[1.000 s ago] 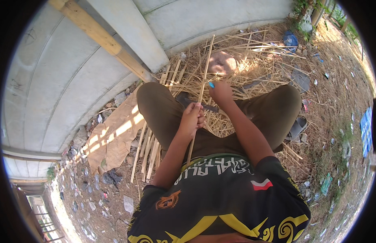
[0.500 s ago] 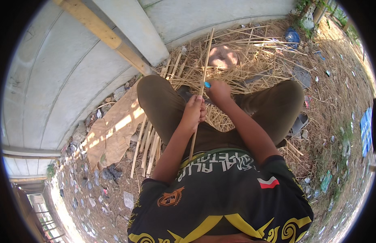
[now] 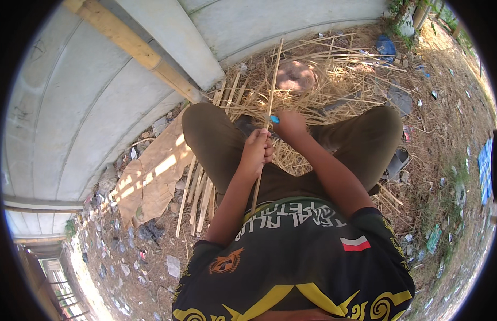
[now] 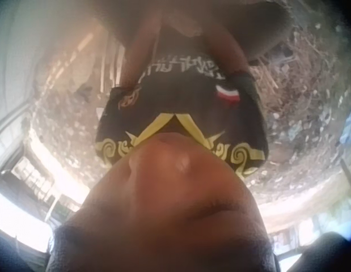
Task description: The person sits on the ground and uses a knife to shave the surface of a long bamboo stick. They hold the stick with their left hand and scrape the blade along its length with their right hand, creating thin shavings that fall onto the ground.
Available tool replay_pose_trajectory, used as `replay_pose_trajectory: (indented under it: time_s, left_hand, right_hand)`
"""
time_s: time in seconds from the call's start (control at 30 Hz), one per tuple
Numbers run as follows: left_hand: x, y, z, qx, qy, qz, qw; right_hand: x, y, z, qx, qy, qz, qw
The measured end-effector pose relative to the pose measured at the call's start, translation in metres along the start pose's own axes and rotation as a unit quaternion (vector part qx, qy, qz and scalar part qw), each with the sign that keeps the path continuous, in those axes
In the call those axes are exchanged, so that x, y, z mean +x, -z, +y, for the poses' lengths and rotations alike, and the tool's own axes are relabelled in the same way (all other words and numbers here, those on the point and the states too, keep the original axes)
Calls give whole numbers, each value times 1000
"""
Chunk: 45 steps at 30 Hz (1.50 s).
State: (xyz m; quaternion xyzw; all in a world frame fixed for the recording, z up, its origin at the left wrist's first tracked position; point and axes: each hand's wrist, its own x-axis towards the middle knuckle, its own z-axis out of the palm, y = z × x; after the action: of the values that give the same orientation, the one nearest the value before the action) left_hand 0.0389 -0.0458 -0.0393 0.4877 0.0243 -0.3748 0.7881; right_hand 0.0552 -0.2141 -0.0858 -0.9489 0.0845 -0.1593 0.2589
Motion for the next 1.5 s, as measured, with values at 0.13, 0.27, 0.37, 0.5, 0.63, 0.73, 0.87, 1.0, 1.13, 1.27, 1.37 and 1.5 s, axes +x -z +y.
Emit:
replay_pose_trajectory:
  time_s: [0.13, 0.27, 0.37, 0.5, 0.63, 0.73, 0.87, 1.0, 1.13, 1.27, 1.37, 1.5]
  left_hand:
    - [1, -2, -1, 21, 3, 3, 1000]
    - [3, -5, -2, 44, 1, 27, 999]
    - [6, 1, -2, 32, -3, 22, 999]
    - [2, -6, -2, 52, 14, 38, 998]
    - [3, -1, -4, 46, 4, 19, 999]
    - [4, -5, -4, 56, 13, 21, 998]
    - [-7, -14, -3, 65, 25, 20, 997]
    - [-5, -11, 6, 15, 42, -43, 998]
    - [-5, -4, 10, -1, 39, -54, 998]
    - [-7, -13, 6, 32, 18, -35, 999]
    - [-8, -12, 6, 38, 17, -44, 998]
    - [-10, -12, 12, 32, 10, -50, 998]
  right_hand:
    - [-8, 3, -2, 12, 8, -13, 1000]
    - [-2, -2, -1, -22, -24, -15, 999]
    - [3, -8, -5, 0, -12, -3, 1000]
    - [12, -16, 3, 7, -25, 28, 999]
    - [21, -14, 7, 6, -56, 19, 998]
    - [24, -19, 9, -10, -53, 33, 998]
    - [49, -6, 31, -6, -127, 45, 991]
    - [44, -15, 33, 48, -124, 111, 985]
    - [23, -8, 17, 51, -45, 116, 991]
    - [16, 1, 9, 44, -4, 126, 991]
    - [15, -3, 11, 52, -8, 133, 990]
    - [8, 0, 11, 55, 50, 163, 984]
